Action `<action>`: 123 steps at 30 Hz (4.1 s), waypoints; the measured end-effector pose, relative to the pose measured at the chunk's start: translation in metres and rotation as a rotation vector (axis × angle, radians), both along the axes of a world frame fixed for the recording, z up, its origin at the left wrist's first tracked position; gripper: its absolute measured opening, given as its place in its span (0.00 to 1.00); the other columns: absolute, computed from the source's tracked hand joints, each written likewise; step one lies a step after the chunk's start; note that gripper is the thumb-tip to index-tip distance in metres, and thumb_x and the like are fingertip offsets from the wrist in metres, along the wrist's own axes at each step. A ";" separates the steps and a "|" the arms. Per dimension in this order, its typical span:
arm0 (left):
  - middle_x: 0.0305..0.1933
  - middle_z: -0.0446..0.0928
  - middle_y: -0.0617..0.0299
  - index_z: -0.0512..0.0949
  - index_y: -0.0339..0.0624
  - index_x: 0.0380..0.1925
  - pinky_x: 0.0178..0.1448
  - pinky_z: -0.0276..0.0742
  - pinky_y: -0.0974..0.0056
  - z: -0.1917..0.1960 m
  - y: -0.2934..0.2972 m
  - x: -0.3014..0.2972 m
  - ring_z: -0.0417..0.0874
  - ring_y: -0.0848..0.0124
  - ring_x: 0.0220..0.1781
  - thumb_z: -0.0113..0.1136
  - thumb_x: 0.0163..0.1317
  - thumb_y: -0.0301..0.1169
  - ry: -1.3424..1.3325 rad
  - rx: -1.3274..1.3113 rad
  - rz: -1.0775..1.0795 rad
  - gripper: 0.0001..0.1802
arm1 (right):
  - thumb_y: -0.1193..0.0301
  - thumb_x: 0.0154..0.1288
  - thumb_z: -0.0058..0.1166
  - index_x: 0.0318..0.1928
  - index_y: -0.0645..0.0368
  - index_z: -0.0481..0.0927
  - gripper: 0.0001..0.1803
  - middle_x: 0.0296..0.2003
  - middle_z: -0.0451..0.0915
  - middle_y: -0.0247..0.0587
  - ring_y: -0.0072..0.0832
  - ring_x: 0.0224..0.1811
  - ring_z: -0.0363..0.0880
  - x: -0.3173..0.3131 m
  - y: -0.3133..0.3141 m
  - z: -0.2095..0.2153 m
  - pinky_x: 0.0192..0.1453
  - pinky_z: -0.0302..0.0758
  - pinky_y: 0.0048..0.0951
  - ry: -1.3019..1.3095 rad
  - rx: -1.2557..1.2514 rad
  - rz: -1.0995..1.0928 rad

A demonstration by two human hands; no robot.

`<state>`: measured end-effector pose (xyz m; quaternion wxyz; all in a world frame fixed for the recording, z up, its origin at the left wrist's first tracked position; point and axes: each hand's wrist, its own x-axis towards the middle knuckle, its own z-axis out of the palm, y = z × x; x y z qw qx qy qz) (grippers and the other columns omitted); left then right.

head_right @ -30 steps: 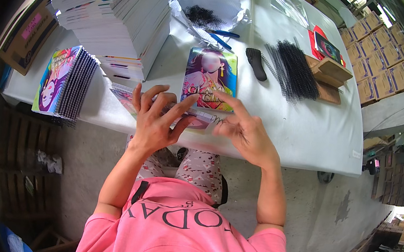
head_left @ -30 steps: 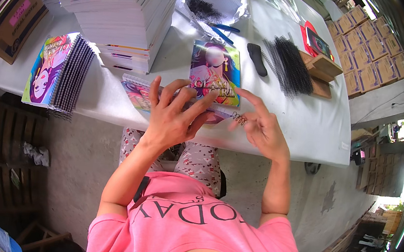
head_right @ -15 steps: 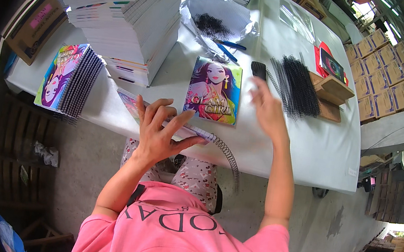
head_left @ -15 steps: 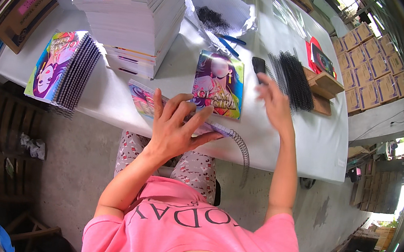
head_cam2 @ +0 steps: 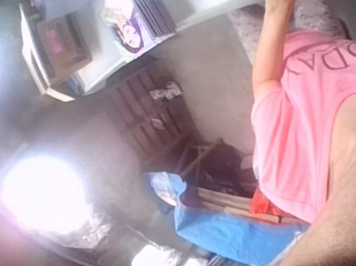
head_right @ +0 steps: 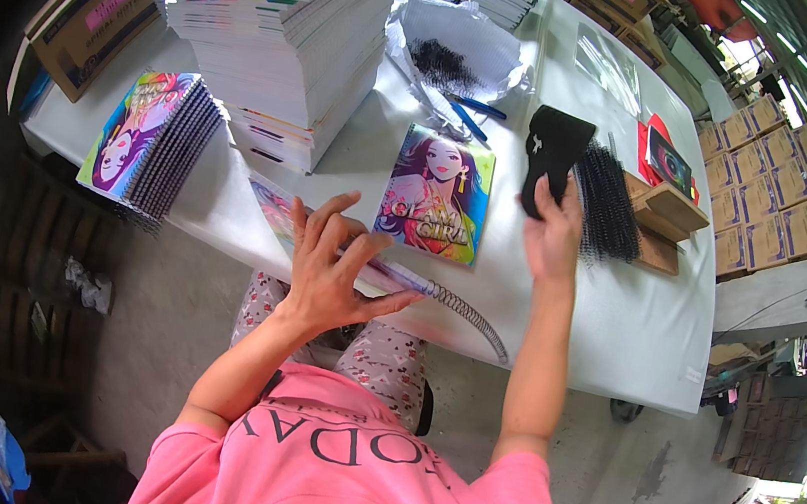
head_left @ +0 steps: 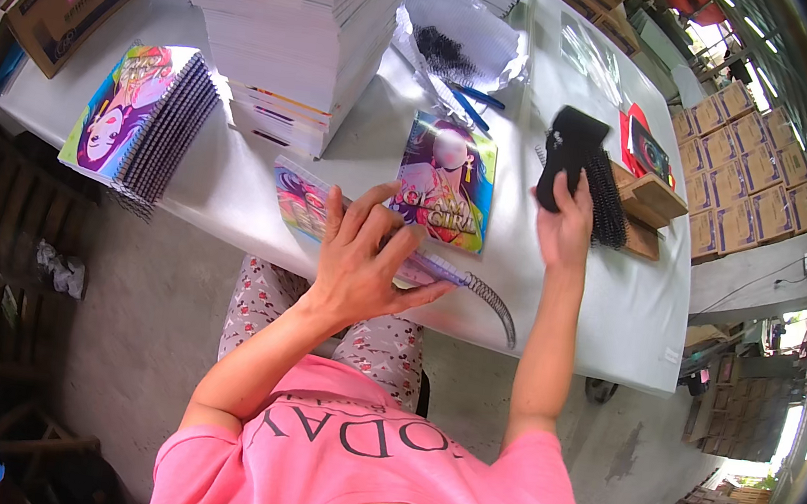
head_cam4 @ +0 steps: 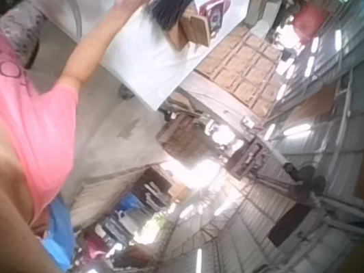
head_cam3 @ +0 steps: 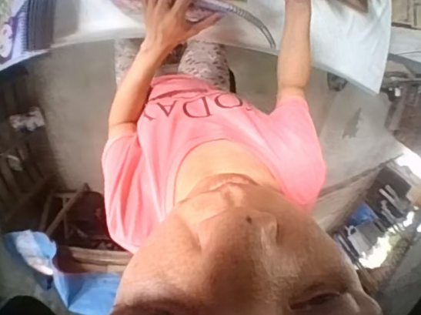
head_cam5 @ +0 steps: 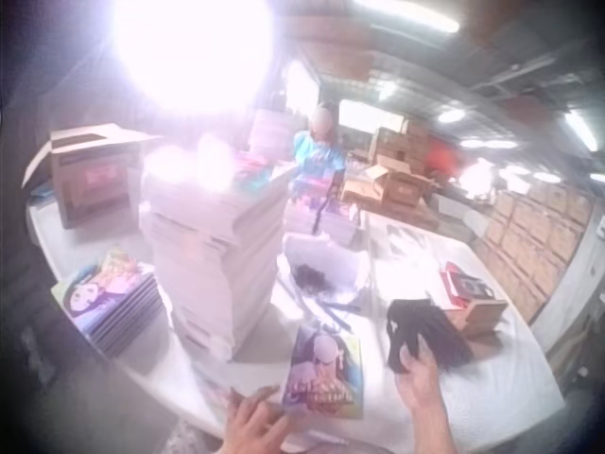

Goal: The person binds notebooks by manually threading plastic spiral coils into the pre-punched holes of notebook covers and paper stacks, then placing the finished notebooks onto a stack.

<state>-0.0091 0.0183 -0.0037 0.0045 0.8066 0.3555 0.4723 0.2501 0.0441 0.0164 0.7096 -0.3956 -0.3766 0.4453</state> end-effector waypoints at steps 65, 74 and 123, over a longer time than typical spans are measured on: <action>0.53 0.60 0.50 0.71 0.41 0.29 0.48 0.70 0.57 0.001 0.033 -0.038 0.66 0.55 0.54 0.80 0.17 0.51 -0.451 -0.334 -0.095 0.39 | 0.85 0.44 0.57 0.40 0.60 0.83 0.19 0.37 0.83 0.45 0.30 0.34 0.79 -0.088 -0.007 0.020 0.41 0.75 0.30 -0.860 0.229 0.504; 0.48 0.61 0.51 0.61 0.39 0.37 0.55 0.65 0.60 -0.024 0.054 -0.037 0.65 0.59 0.53 0.83 0.15 0.41 -0.665 -0.423 -0.237 0.48 | 0.82 0.48 0.56 0.37 0.67 0.83 0.12 0.40 0.81 0.50 0.34 0.39 0.80 -0.107 0.017 0.029 0.49 0.73 0.29 -0.971 0.099 0.342; 0.26 0.74 0.61 0.72 0.34 0.18 0.39 0.77 0.68 0.016 0.028 -0.073 0.75 0.77 0.27 0.46 0.64 0.26 -1.232 -1.025 -0.560 0.15 | 0.69 0.61 0.58 0.46 0.66 0.75 0.16 0.31 0.82 0.38 0.18 0.32 0.76 -0.106 -0.084 0.002 0.38 0.72 0.22 -0.709 -0.146 0.001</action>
